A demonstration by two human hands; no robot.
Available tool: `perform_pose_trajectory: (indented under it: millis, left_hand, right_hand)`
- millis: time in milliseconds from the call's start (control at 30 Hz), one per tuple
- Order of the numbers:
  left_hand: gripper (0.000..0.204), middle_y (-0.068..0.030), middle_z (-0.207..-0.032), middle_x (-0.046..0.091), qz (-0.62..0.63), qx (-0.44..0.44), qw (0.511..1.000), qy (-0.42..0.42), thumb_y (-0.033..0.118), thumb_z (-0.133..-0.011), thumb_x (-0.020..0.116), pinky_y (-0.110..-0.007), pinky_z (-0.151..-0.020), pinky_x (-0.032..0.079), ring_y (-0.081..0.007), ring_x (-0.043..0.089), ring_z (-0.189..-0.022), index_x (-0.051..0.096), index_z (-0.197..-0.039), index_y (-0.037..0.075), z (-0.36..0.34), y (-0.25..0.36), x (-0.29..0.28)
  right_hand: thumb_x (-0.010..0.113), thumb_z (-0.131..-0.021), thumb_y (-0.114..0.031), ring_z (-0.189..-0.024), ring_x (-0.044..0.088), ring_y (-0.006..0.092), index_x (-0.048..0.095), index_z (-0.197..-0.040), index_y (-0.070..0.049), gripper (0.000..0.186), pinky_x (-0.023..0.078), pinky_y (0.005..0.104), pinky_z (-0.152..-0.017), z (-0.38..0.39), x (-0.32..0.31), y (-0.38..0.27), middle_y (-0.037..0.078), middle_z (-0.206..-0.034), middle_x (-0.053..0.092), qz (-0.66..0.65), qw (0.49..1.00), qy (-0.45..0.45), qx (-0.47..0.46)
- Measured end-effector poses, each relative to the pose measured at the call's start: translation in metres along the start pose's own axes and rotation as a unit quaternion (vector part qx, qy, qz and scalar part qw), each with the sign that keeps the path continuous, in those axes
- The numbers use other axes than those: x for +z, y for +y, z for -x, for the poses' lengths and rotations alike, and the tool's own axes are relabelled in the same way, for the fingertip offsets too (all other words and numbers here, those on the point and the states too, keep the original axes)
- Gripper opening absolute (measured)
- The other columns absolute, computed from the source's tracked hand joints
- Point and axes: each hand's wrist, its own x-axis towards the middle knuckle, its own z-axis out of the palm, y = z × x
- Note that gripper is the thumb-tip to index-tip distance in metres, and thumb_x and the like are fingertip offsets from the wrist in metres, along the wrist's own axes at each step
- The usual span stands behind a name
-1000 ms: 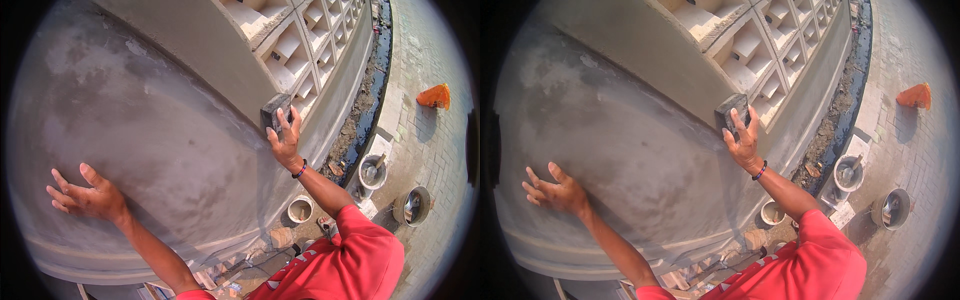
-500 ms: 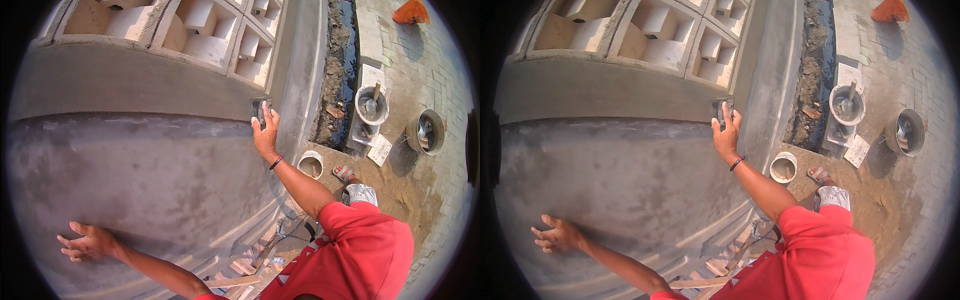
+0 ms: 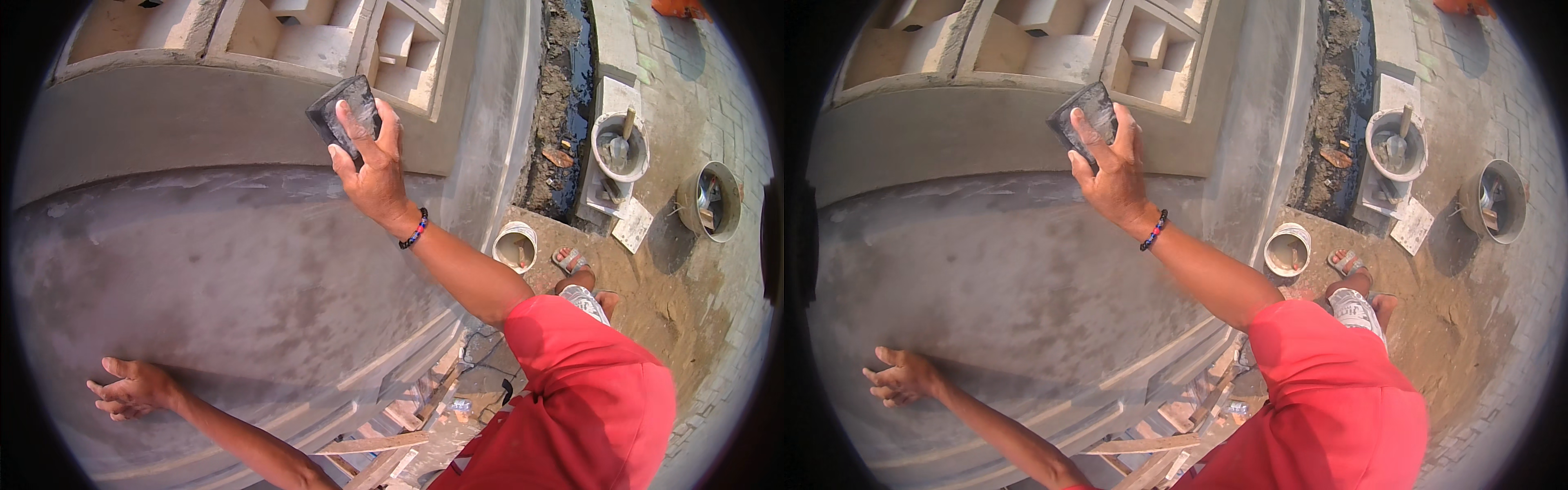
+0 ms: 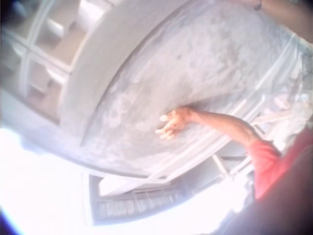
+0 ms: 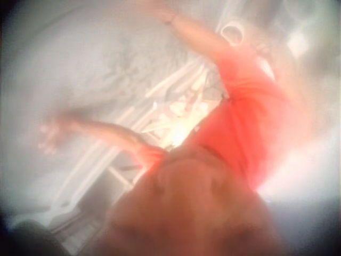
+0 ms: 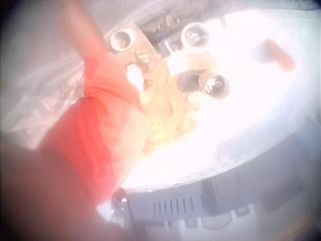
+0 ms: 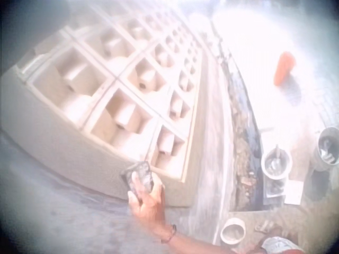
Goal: The person smooths a freshly plastered wall using a rectangular trowel. They repeatedly rub the trowel against the wall surface, occasionally dipping it into a bucket of water to clean it.
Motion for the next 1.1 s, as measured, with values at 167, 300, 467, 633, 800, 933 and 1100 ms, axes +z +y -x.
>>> perform_pose_trajectory:
  millis: [167,300,467,633,800,933,1100]
  left_hand:
    - [0.078,-0.0213,-0.160,0.018,-0.012,0.025,1.000,0.009,0.068,-0.095,0.035,-0.057,-0.116,0.018,-0.0472,0.010,-0.147,0.033,-0.153,0.016,-0.007,-0.007,0.004]
    - [0.077,-0.0238,-0.159,0.018,-0.018,0.024,1.000,0.006,0.067,-0.096,0.036,-0.057,-0.117,0.016,-0.0482,0.011,-0.147,0.033,-0.153,0.016,-0.005,-0.004,0.003]
    - [0.074,-0.0235,-0.159,0.018,-0.014,0.032,0.999,0.009,0.065,-0.097,0.037,-0.058,-0.117,0.016,-0.0486,0.013,-0.146,0.032,-0.153,0.016,-0.004,-0.004,-0.001]
    - [0.071,-0.0246,-0.159,0.019,-0.029,0.027,0.999,0.016,0.062,-0.098,0.039,-0.058,-0.116,0.018,-0.0489,0.014,-0.145,0.034,-0.152,0.018,-0.003,-0.011,0.004]
    - [0.068,-0.0269,-0.157,0.021,-0.021,0.027,0.999,0.023,0.059,-0.098,0.042,-0.059,-0.116,0.019,-0.0498,0.013,-0.146,0.034,-0.151,0.018,-0.002,0.004,-0.003]
    - [0.068,-0.0278,-0.157,0.021,-0.027,0.029,0.999,0.023,0.057,-0.099,0.043,-0.059,-0.116,0.018,-0.0504,0.012,-0.146,0.033,-0.152,0.016,0.000,0.002,-0.001]
    - [0.068,-0.0278,-0.157,0.020,-0.008,0.021,1.000,0.009,0.056,-0.099,0.044,-0.060,-0.116,0.017,-0.0514,0.012,-0.146,0.033,-0.152,0.016,0.002,0.010,-0.006]
  right_hand:
    - [0.067,-0.090,-0.018,-0.127,0.044,0.0401,0.049,-0.148,-0.018,0.061,0.038,0.0456,-0.107,0.076,-0.050,0.115,0.026,-0.138,0.040,0.074,0.956,0.043,0.279]
    - [0.067,-0.089,-0.018,-0.127,0.043,0.0410,0.047,-0.149,-0.018,0.063,0.037,0.0467,-0.107,0.069,-0.033,0.087,0.027,-0.139,0.038,0.053,0.962,0.038,0.264]
    - [0.073,-0.082,-0.015,-0.128,0.040,0.0451,0.053,-0.144,-0.030,0.066,0.035,0.0502,-0.109,-0.027,0.017,-0.069,0.029,-0.141,0.034,-0.023,0.996,-0.054,-0.066]
    - [0.073,-0.082,-0.014,-0.129,0.040,0.0439,0.054,-0.143,-0.030,0.065,0.034,0.0501,-0.109,-0.020,0.010,-0.043,0.027,-0.142,0.034,-0.011,0.992,-0.064,-0.112]
    - [0.068,-0.088,-0.015,-0.129,0.043,0.0400,0.049,-0.148,-0.020,0.062,0.038,0.0438,-0.108,0.045,-0.032,0.061,0.027,-0.143,0.035,0.010,0.980,0.007,0.197]
    - [0.069,-0.087,-0.015,-0.129,0.042,0.0421,0.049,-0.147,-0.017,0.063,0.036,0.0478,-0.108,0.031,-0.009,0.024,0.029,-0.141,0.035,0.028,0.991,0.017,0.129]
    - [0.072,-0.083,-0.015,-0.126,0.040,0.0475,0.055,-0.142,-0.027,0.063,0.034,0.0525,-0.109,-0.059,0.036,-0.078,0.030,-0.139,0.036,-0.032,0.997,-0.007,-0.073]
